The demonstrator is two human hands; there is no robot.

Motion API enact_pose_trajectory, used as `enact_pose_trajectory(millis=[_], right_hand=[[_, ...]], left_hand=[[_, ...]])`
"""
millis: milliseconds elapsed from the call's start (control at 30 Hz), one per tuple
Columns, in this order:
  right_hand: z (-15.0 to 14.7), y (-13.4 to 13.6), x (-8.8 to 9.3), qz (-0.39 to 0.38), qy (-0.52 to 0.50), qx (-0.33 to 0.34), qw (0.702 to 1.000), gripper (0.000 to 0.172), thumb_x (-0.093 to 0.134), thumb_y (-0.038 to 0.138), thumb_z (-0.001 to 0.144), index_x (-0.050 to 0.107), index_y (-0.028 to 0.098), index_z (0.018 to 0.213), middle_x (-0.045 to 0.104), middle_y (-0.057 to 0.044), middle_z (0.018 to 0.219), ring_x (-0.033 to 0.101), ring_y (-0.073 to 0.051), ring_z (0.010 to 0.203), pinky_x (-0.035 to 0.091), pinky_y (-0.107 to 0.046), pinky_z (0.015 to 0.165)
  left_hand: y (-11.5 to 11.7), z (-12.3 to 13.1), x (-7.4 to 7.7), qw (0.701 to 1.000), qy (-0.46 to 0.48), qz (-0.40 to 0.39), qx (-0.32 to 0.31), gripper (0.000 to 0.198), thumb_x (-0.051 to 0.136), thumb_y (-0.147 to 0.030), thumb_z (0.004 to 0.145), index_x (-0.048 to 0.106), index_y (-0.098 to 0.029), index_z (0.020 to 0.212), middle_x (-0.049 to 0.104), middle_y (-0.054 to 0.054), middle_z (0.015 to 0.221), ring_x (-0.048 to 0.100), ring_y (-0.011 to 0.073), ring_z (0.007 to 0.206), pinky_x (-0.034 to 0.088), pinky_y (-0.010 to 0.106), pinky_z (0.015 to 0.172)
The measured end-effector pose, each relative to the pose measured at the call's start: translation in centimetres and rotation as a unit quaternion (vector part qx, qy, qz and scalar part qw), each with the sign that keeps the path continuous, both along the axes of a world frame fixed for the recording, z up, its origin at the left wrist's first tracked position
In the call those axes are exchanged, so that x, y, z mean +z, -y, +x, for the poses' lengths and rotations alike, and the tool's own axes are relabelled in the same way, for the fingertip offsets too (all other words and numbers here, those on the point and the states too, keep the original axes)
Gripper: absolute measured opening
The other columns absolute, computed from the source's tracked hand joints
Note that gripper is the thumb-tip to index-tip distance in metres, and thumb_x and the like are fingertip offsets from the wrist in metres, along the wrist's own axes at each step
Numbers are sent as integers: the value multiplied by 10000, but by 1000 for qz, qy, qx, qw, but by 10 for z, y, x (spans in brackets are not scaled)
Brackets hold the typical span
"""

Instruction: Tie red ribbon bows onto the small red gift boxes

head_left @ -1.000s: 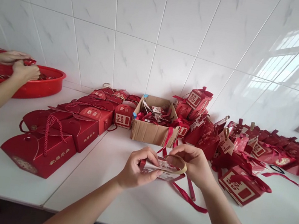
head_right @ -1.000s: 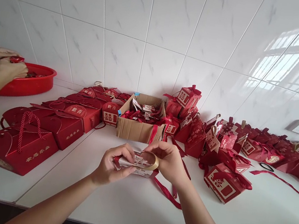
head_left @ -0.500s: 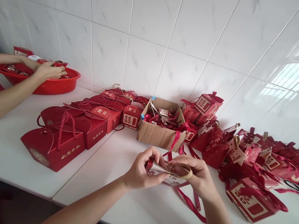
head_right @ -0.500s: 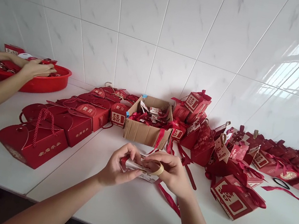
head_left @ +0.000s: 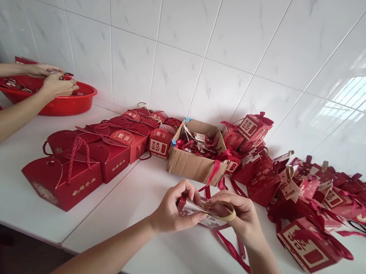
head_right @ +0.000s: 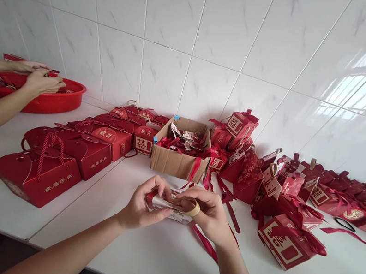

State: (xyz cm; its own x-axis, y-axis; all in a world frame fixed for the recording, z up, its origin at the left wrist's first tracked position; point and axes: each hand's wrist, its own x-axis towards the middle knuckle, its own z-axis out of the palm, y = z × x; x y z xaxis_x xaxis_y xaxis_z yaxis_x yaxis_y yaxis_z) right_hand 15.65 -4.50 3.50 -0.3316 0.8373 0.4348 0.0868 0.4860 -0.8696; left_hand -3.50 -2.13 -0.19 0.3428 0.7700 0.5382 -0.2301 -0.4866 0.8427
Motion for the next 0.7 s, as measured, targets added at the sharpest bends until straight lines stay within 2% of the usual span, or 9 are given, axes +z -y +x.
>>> enact_pose_trajectory(millis=[467, 700], right_hand=[[-1, 2, -2, -10, -10, 31, 999, 155, 592, 284, 874, 725, 231, 934, 670, -53, 852, 604, -159, 770, 478, -233, 670], [0, 3, -2, -17, -20, 55, 998, 162, 577, 318, 885, 711, 256, 950, 673, -52, 909, 615, -176, 843, 485, -253, 721]], left_hand=[[1, 0, 0, 1000, -1, 6, -2, 374, 732, -246, 668, 374, -206, 769, 577, 6, 768, 523, 124, 656, 414, 241, 587], [1, -1, 5, 996, -31, 77, 35, 200, 719, -249, 665, 566, -149, 746, 579, 37, 708, 549, 151, 629, 425, 271, 583]])
